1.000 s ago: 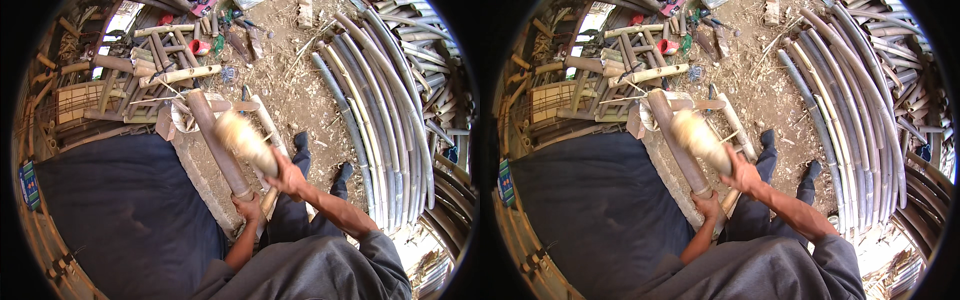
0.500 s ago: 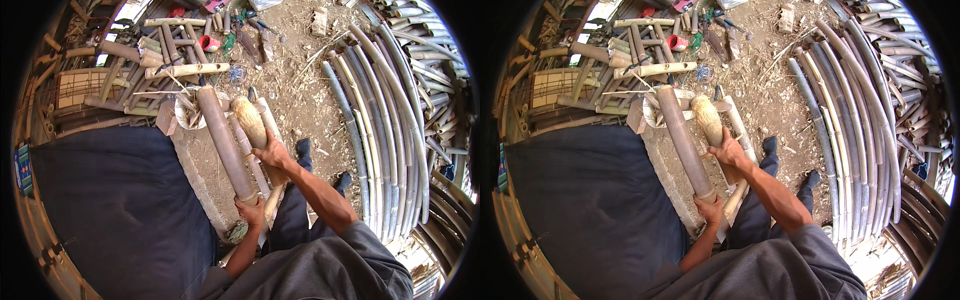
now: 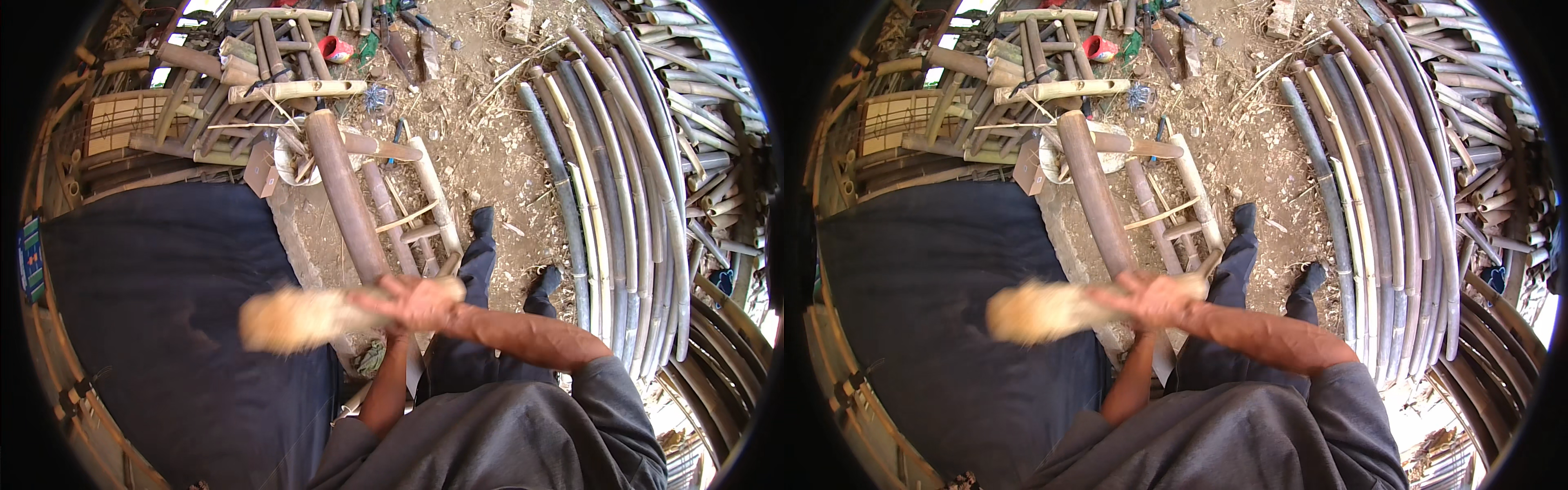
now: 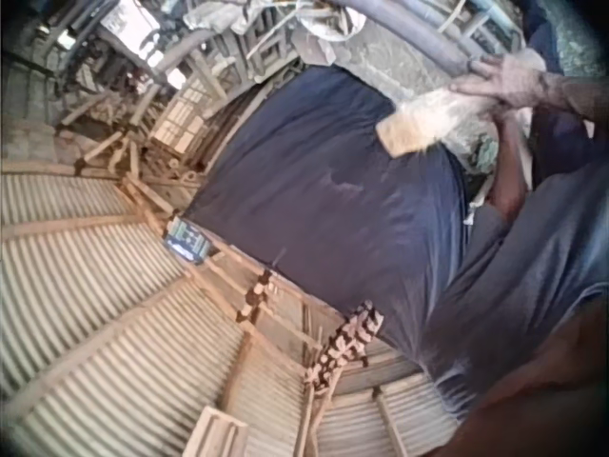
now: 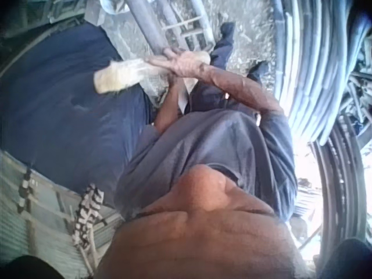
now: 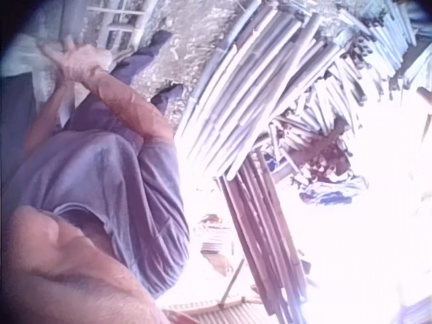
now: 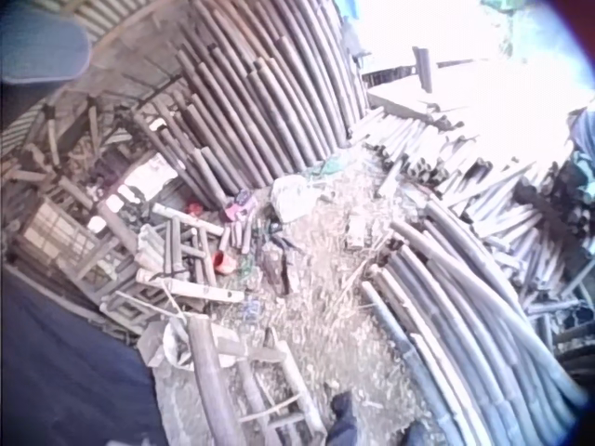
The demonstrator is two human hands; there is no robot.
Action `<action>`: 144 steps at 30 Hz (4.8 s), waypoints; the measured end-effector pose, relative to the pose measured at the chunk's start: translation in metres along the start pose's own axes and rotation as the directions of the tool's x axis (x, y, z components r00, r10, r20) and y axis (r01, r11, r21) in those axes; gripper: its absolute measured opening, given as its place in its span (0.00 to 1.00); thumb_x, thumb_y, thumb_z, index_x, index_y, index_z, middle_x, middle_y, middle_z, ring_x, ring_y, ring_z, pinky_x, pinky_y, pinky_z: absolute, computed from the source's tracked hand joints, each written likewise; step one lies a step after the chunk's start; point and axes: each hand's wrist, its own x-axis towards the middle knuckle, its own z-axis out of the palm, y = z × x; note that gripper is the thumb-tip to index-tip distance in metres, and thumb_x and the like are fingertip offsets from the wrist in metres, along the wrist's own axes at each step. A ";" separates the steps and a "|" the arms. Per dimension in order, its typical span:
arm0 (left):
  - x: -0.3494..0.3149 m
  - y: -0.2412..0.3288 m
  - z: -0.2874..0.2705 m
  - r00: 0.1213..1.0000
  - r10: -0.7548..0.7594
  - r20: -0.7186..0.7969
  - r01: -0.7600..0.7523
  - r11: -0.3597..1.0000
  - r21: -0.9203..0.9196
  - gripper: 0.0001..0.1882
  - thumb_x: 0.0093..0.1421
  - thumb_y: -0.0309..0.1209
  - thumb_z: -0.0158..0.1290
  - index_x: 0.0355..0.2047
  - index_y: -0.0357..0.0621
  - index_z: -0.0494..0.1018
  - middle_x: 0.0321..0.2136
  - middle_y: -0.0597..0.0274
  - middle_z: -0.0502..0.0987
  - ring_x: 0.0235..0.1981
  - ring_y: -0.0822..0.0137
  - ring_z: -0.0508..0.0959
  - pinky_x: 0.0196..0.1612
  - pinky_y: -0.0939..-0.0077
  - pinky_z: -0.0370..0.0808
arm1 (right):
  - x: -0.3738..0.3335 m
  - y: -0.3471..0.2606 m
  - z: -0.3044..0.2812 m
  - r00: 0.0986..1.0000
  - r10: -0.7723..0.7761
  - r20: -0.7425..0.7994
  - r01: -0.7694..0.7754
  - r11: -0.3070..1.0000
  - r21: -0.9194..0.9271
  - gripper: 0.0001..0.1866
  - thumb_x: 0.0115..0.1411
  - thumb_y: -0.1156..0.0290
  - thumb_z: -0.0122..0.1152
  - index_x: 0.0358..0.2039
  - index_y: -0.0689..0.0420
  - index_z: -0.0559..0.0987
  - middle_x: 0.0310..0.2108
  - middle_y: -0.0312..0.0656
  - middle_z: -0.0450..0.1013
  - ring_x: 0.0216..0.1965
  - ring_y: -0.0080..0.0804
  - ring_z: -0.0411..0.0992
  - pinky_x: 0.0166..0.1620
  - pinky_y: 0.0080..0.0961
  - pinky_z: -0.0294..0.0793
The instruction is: The person sits on the ground and repeatedly strikes a long bamboo pole with a wooden mallet. They then stand up and continue striking the bamboo pole, which is resting on a wooden frame, with the mallet.
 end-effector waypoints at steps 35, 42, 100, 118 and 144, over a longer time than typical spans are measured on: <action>0.005 0.038 -0.018 0.971 0.097 -0.217 0.119 0.592 0.797 0.41 0.36 0.45 0.70 0.51 0.43 0.70 0.42 0.43 0.81 0.44 0.41 0.80 0.50 0.53 0.75 | -0.046 0.066 0.105 0.392 0.871 -0.294 -0.206 0.395 0.895 0.59 0.51 0.62 0.71 0.72 0.58 0.40 0.58 0.65 0.65 0.57 0.55 0.69 0.59 0.40 0.70; 0.003 0.053 -0.006 0.969 0.117 -0.216 0.114 0.563 0.818 0.42 0.36 0.45 0.69 0.51 0.41 0.69 0.41 0.41 0.80 0.42 0.39 0.80 0.48 0.50 0.75 | -0.029 0.069 0.133 0.657 0.750 0.078 -0.673 0.536 0.509 0.58 0.54 0.51 0.66 0.70 0.62 0.38 0.51 0.75 0.68 0.51 0.66 0.72 0.54 0.41 0.75; -0.092 -0.029 -0.025 0.952 0.255 -0.169 0.126 0.179 0.976 0.56 0.52 0.48 0.64 0.68 0.31 0.42 0.55 0.38 0.63 0.54 0.40 0.69 0.57 0.52 0.70 | -0.044 0.024 0.073 0.955 0.294 0.047 -0.285 0.947 -0.148 0.54 0.55 0.61 0.68 0.73 0.44 0.43 0.47 0.56 0.69 0.38 0.49 0.78 0.40 0.37 0.80; -0.077 -0.051 -0.031 0.944 0.294 -0.146 0.085 0.211 0.974 0.55 0.54 0.51 0.62 0.66 0.27 0.43 0.56 0.34 0.60 0.54 0.37 0.68 0.56 0.48 0.69 | -0.035 0.001 0.073 0.973 0.230 0.018 -0.230 0.973 -0.015 0.57 0.55 0.58 0.70 0.74 0.40 0.38 0.52 0.58 0.66 0.46 0.54 0.75 0.46 0.42 0.80; -0.316 -0.233 -0.238 0.998 -0.065 0.021 0.039 0.800 0.598 0.56 0.41 0.48 0.72 0.64 0.35 0.56 0.59 0.36 0.67 0.60 0.42 0.69 0.61 0.56 0.68 | -0.092 -0.046 0.160 0.836 0.534 -0.126 -0.540 0.841 -0.021 0.60 0.43 0.69 0.74 0.72 0.52 0.46 0.46 0.67 0.73 0.43 0.58 0.79 0.48 0.43 0.82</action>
